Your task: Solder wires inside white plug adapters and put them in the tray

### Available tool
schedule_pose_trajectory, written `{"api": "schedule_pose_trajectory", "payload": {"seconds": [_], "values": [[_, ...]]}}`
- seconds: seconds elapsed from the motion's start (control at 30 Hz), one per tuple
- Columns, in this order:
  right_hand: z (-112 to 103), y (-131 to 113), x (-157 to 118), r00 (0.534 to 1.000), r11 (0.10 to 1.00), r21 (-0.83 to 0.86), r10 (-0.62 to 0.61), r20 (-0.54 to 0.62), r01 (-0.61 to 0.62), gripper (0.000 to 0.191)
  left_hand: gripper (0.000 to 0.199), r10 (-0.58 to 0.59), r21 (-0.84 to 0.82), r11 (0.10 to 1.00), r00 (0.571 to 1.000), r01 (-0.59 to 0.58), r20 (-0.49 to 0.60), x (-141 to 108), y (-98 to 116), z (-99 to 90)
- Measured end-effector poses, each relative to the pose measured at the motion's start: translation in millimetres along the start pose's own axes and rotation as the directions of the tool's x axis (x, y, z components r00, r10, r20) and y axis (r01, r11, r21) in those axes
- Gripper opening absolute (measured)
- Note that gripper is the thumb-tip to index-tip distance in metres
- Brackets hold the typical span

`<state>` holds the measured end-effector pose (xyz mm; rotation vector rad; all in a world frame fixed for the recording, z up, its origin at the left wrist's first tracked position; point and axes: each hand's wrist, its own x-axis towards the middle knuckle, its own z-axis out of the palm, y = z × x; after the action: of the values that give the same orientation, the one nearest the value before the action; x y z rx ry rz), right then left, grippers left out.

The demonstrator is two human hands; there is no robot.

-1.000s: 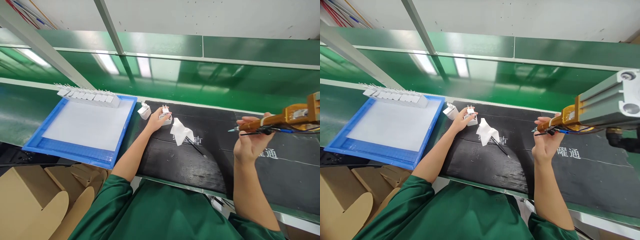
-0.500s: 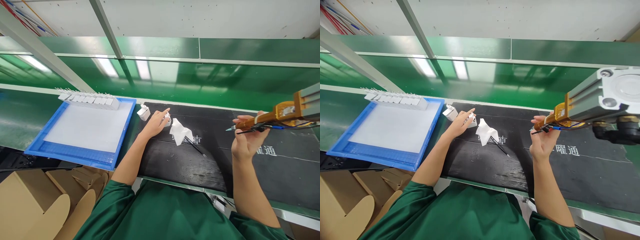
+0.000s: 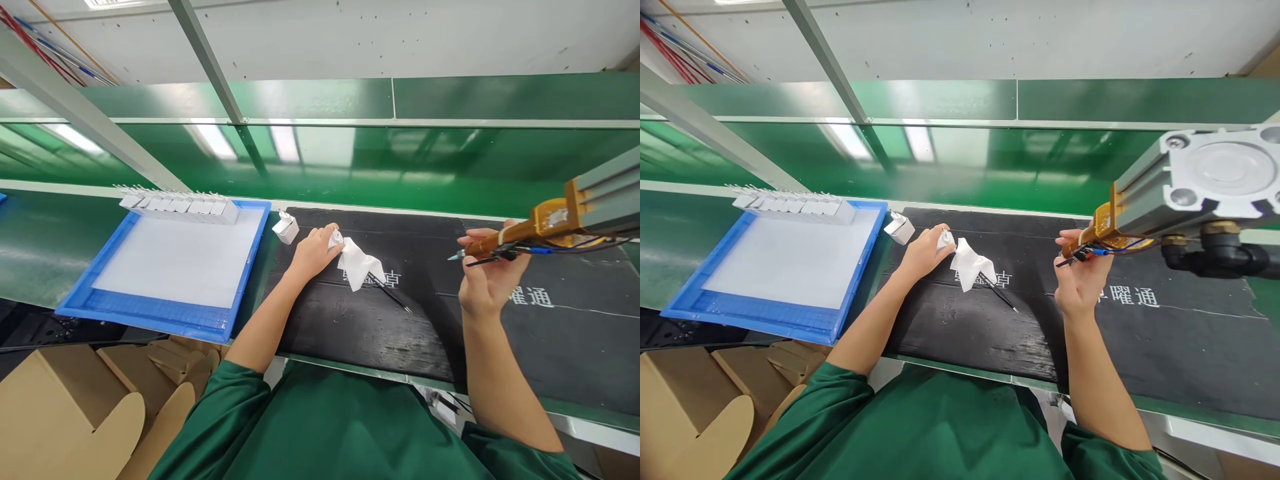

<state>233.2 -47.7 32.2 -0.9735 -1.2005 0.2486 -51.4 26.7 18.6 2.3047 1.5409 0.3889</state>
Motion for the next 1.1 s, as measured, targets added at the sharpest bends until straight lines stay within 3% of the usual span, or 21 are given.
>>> {"api": "schedule_pose_trajectory", "payload": {"seconds": [0.17,0.27,0.4,0.5,0.63,0.8,0.9,0.97,1.03,1.1], "values": [[1.1,-0.4,-0.5,0.998,0.998,0.008,0.055,-0.016,-0.055,0.057,0.049,0.043,0.098,0.994,0.999,-0.04,-0.024,1.1,4.1,9.3],[1.3,0.2,-0.5,0.997,0.997,0.031,0.075,-0.032,-0.074,0.06,0.044,0.044,0.126,0.992,0.99,-0.027,-0.133,-1.3,5.2,13.7],[0.5,1.5,-0.6,0.993,0.994,0.025,0.111,-0.041,-0.11,0.055,0.038,-0.07,0.15,0.978,0.903,0.146,-0.423,-5.6,-0.1,14.2],[-0.8,2.4,-1.3,0.998,0.997,0.031,0.068,-0.01,-0.067,0.047,0.047,-0.182,0.089,0.961,0.841,0.261,-0.509,-6.5,-9.4,9.2],[-2.2,3.5,-2.2,0.999,0.998,0.042,0.047,0.0,-0.047,0.044,0.073,-0.271,0.051,0.935,0.8,0.351,-0.535,-5.1,-22.4,-0.5],[-1.7,3.4,-1.4,0.998,0.997,0.045,0.066,-0.024,-0.065,0.044,0.081,-0.376,-0.03,0.915,0.827,0.401,-0.418,-1.5,-35.7,-9.4],[-0.6,2.4,-0.4,0.994,0.995,0.034,0.1,-0.047,-0.099,0.043,0.086,-0.413,-0.268,0.906,0.824,0.328,-0.389,1.7,-41.5,-15.2],[-0.4,2.0,0.1,0.993,0.994,0.029,0.105,-0.056,-0.104,0.043,0.088,-0.46,-0.587,0.781,0.83,0.211,-0.315,3.0,-42.2,-21.0],[-0.8,2.2,0.5,0.994,0.995,0.026,0.098,-0.055,-0.096,0.043,0.078,-0.463,-0.847,0.521,0.868,0.104,-0.178,2.2,-39.8,-28.1],[-1.3,2.9,0.7,0.994,0.995,0.025,0.097,-0.049,-0.095,0.045,0.065,-0.408,-0.957,0.287,0.91,0.052,-0.073,-1.0,-35.0,-35.3]]}}
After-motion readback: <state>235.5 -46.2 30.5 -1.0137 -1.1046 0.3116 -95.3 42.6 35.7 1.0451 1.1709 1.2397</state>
